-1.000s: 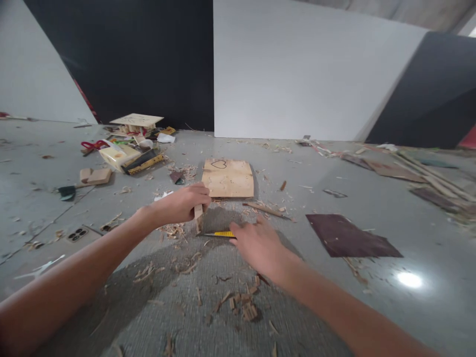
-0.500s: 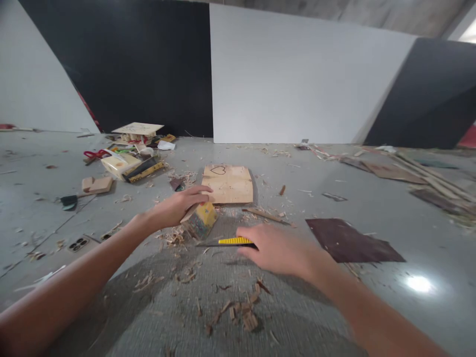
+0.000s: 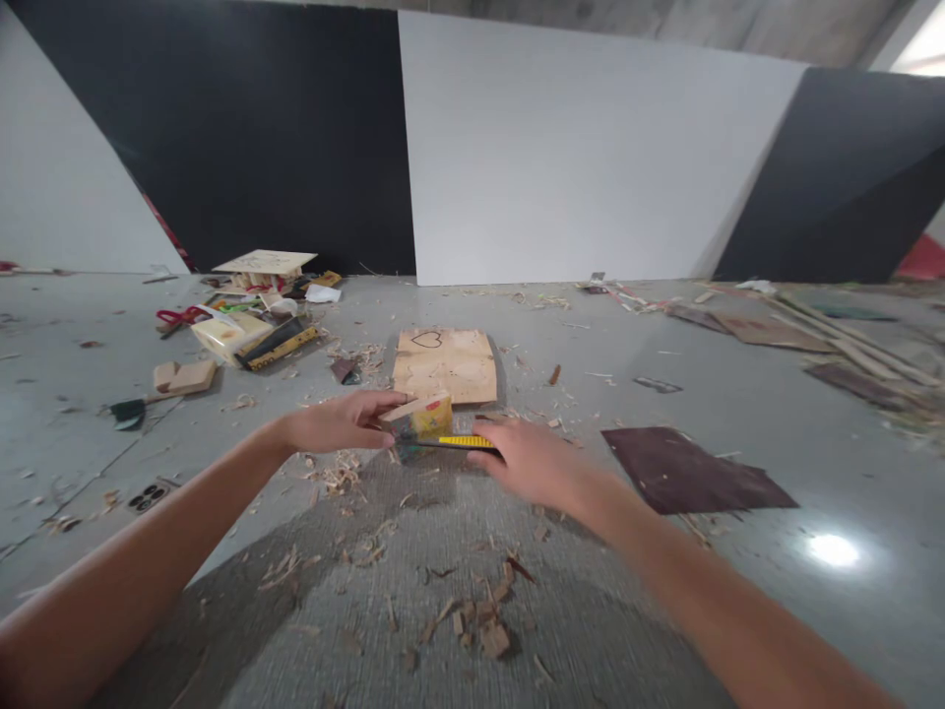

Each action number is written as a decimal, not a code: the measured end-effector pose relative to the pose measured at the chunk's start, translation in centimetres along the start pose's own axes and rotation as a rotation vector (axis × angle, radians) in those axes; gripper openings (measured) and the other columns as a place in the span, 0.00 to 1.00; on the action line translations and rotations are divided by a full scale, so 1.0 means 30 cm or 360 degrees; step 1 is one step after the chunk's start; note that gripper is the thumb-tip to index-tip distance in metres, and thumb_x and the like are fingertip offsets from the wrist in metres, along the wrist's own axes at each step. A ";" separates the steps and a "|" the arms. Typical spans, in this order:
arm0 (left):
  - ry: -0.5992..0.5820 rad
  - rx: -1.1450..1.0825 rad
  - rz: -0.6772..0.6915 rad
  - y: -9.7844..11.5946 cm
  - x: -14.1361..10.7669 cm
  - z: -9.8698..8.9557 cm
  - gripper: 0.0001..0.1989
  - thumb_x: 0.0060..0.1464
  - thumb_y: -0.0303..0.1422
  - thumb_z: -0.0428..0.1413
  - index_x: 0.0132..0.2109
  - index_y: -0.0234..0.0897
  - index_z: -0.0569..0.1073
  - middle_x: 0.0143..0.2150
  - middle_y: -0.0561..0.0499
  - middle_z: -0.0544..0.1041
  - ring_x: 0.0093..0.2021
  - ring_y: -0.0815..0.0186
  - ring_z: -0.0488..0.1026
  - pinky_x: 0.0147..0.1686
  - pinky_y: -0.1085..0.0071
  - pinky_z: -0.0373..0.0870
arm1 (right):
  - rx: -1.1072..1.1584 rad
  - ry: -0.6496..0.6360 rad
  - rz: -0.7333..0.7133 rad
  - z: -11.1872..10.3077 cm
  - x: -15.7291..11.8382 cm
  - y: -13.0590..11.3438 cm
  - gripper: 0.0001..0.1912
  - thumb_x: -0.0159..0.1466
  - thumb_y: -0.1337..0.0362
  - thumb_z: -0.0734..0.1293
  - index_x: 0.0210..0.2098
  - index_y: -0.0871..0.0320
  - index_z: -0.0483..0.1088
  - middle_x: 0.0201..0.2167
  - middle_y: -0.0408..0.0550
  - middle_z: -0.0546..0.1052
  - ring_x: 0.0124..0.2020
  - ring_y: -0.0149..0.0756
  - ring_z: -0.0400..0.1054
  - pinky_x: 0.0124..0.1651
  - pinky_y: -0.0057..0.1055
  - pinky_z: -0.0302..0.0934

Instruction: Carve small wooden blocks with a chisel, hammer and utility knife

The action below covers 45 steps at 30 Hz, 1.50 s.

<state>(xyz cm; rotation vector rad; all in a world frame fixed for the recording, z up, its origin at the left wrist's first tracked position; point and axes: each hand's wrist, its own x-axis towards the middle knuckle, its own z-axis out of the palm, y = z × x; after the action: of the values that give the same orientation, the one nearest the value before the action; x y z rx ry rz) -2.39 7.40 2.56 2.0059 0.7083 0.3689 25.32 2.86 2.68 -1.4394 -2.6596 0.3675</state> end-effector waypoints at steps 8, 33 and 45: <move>0.0395 -0.0245 -0.0069 -0.065 0.005 -0.023 0.13 0.55 0.35 0.55 0.46 0.33 0.72 0.36 0.49 0.75 0.35 0.69 0.71 0.35 0.72 0.67 | 0.0064 -0.0037 0.0104 -0.005 0.005 0.031 0.20 0.65 0.53 0.58 0.50 0.56 0.70 0.44 0.55 0.77 0.38 0.43 0.71 0.35 0.35 0.61; 0.0629 -0.0178 -0.0006 -0.053 0.003 -0.024 0.20 0.49 0.31 0.58 0.51 0.32 0.70 0.42 0.44 0.77 0.40 0.66 0.74 0.40 0.69 0.70 | 0.0235 0.0081 0.0105 -0.011 0.013 0.058 0.20 0.66 0.54 0.57 0.52 0.55 0.69 0.37 0.51 0.79 0.32 0.38 0.71 0.34 0.31 0.59; 0.0230 0.0340 0.0099 0.024 -0.002 0.027 0.17 0.63 0.40 0.45 0.50 0.36 0.70 0.35 0.49 0.73 0.34 0.67 0.71 0.32 0.72 0.67 | 0.0183 0.0015 0.0073 -0.008 0.014 0.065 0.19 0.66 0.54 0.58 0.50 0.55 0.71 0.42 0.51 0.78 0.34 0.38 0.71 0.32 0.30 0.59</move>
<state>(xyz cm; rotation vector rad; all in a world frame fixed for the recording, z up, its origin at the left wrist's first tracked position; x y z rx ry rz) -1.78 6.51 2.76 2.2236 0.8048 0.4962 26.71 4.28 2.41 -1.4661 -2.5557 0.5074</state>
